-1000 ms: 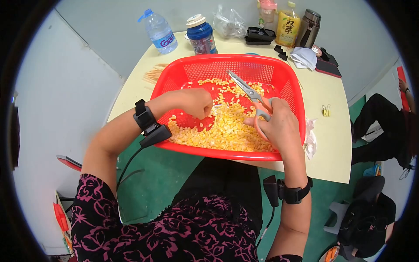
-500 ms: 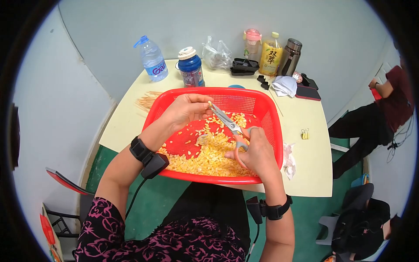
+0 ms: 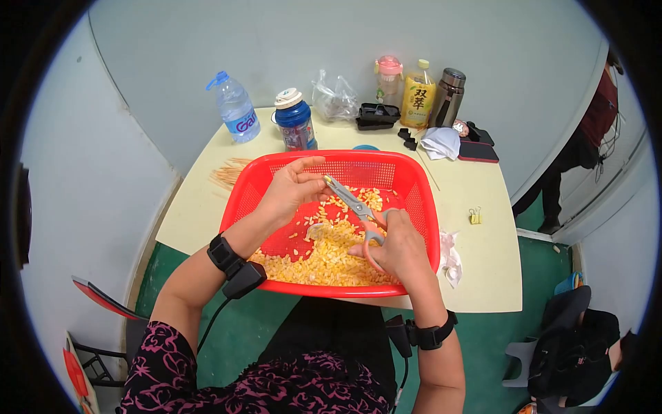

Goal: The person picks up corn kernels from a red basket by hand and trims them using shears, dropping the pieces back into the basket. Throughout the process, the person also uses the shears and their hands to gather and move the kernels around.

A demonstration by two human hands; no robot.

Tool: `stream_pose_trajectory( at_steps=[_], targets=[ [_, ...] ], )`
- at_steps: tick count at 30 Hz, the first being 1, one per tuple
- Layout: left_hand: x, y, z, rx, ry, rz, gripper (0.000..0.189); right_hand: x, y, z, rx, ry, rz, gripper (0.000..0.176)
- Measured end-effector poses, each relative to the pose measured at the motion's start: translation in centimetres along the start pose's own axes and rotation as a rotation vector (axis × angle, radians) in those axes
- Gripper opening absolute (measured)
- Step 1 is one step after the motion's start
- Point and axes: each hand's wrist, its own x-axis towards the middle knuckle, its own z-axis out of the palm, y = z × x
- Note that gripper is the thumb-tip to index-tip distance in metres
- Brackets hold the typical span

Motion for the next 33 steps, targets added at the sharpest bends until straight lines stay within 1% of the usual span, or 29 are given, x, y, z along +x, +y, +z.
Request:
stream_pose_trajectory(
  at_steps=[7,10,13,16,19,22,25,27,28,29,31,32,33],
  targets=[
    [0.0,-0.2,0.0,0.007,0.004,-0.012,0.043,0.0,-0.7,-0.5,-0.011,-0.019,0.022,0.06],
    [0.1,-0.3,-0.1,-0.02,0.001,0.009,0.043,0.0,-1.1,-0.8,-0.049,-0.04,0.063,0.058],
    [0.0,-0.6,-0.3,0.015,-0.006,0.024,0.044,0.0,-1.0,-0.7,-0.062,-0.025,0.057,0.055],
    [-0.1,-0.5,-0.3,0.065,-0.016,0.049,0.045,0.0,-1.1,-0.9,-0.044,-0.048,0.095,0.053],
    [-0.2,-0.3,0.0,0.07,0.033,0.022,0.041,-0.1,-1.0,-0.8,-0.049,-0.024,0.066,0.052],
    [0.5,-1.2,-0.9,0.14,0.035,-0.007,0.033,-0.1,-0.7,-0.5,0.016,0.034,0.117,0.049],
    [0.9,-1.5,-1.3,0.296,0.112,-0.062,0.028,-0.1,-0.9,-0.5,0.0,0.071,0.119,0.048],
    [0.6,-1.2,-1.3,0.351,0.125,-0.086,0.029,-0.1,-0.1,0.0,-0.066,0.114,0.04,0.046],
    [0.8,-1.6,-1.7,0.404,0.142,-0.075,0.027,-0.1,-1.0,-0.5,0.007,0.036,0.146,0.046],
    [0.9,-1.7,-2.1,0.47,0.1,-0.057,0.026,-0.1,-0.7,-0.1,-0.046,0.065,0.113,0.047],
    [1.4,-1.3,-2.7,0.597,0.001,0.006,0.024,0.1,-1.0,-0.4,-0.04,0.024,0.146,0.048],
    [1.6,-1.3,-3.2,0.678,-0.12,0.073,0.02,0.1,-0.9,-0.3,-0.052,0.033,0.13,0.048],
    [1.3,-0.7,-3.0,0.939,-0.273,0.036,0.019,0.1,-0.8,-0.2,-0.065,0.041,0.115,0.048]
  ],
)
